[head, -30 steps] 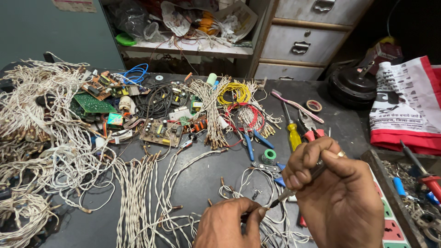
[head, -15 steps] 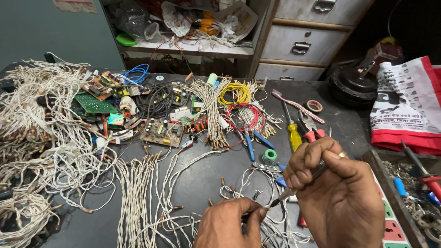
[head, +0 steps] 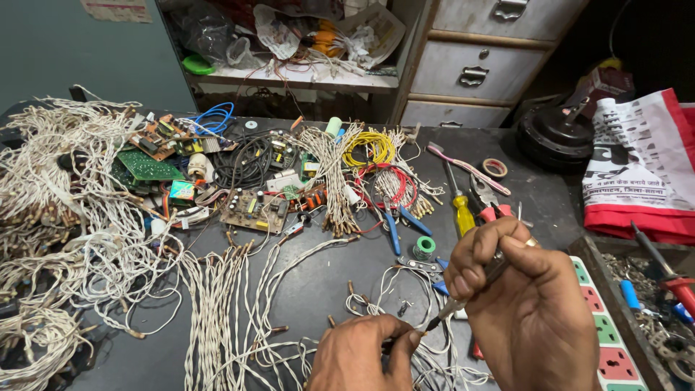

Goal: The person uses pliers to strip insulation from the ends of white electrical wires and then uses a screwdriver to twist the exposed strands. The person repeats this process on multiple wire ends on a cluttered workbench.

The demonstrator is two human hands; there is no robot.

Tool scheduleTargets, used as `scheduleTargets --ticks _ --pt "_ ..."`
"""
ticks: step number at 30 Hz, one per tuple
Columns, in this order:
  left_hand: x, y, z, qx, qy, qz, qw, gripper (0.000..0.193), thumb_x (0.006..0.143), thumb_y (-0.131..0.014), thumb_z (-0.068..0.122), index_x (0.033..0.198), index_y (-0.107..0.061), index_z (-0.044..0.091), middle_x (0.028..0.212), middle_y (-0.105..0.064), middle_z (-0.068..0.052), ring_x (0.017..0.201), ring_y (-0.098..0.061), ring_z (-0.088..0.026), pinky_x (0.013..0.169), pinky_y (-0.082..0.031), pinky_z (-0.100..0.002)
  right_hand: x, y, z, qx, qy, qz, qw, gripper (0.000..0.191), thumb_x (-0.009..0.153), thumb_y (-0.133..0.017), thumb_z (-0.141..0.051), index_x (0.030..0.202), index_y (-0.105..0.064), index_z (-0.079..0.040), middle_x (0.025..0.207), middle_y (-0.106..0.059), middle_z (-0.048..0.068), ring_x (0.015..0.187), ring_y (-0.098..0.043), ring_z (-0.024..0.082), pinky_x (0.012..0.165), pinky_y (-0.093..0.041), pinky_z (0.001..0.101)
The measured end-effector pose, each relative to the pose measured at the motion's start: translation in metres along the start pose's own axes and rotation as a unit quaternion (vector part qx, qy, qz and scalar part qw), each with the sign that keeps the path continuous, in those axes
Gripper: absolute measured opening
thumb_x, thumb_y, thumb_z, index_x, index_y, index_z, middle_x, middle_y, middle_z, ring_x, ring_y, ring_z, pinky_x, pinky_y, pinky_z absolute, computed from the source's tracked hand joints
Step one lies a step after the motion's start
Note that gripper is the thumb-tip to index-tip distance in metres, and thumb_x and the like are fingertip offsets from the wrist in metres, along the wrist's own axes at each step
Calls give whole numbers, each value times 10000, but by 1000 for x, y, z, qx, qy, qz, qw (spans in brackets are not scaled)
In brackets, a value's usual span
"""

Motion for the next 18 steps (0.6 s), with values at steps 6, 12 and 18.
scheduleTargets --ticks 6,12,18 --pt "5 -10 -4 -1 -56 -24 998 159 842 -729 239 931 -807 133 758 -754 -137 724 -773 -264 790 -594 -405 5 9 1 9 -11 16 1000 211 1012 -453 -200 955 -504 -4 874 -459 106 827 -436 235 760 -381 394" --pt "8 -18 -7 19 -79 -18 997 179 829 -739 257 933 -798 124 757 -736 -146 738 -754 -298 788 -576 -434 7 22 4 -13 -34 59 998 234 1021 -416 -229 974 -515 -22 861 -465 95 835 -444 219 770 -381 381" --pt "10 -23 -12 33 -61 -43 997 202 833 -724 282 959 -796 140 795 -742 -151 803 -753 -305 851 -556 -449 6 28 6 -22 -52 91 994 248 1025 -404 -248 980 -529 -39 853 -486 96 827 -459 215 789 -394 385"
Point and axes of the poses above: each hand's wrist, its own x-axis towards the middle knuckle, its own y-axis out of the back of the hand, z = x × y, the point moved 10 cm from there along x, towards the middle knuckle
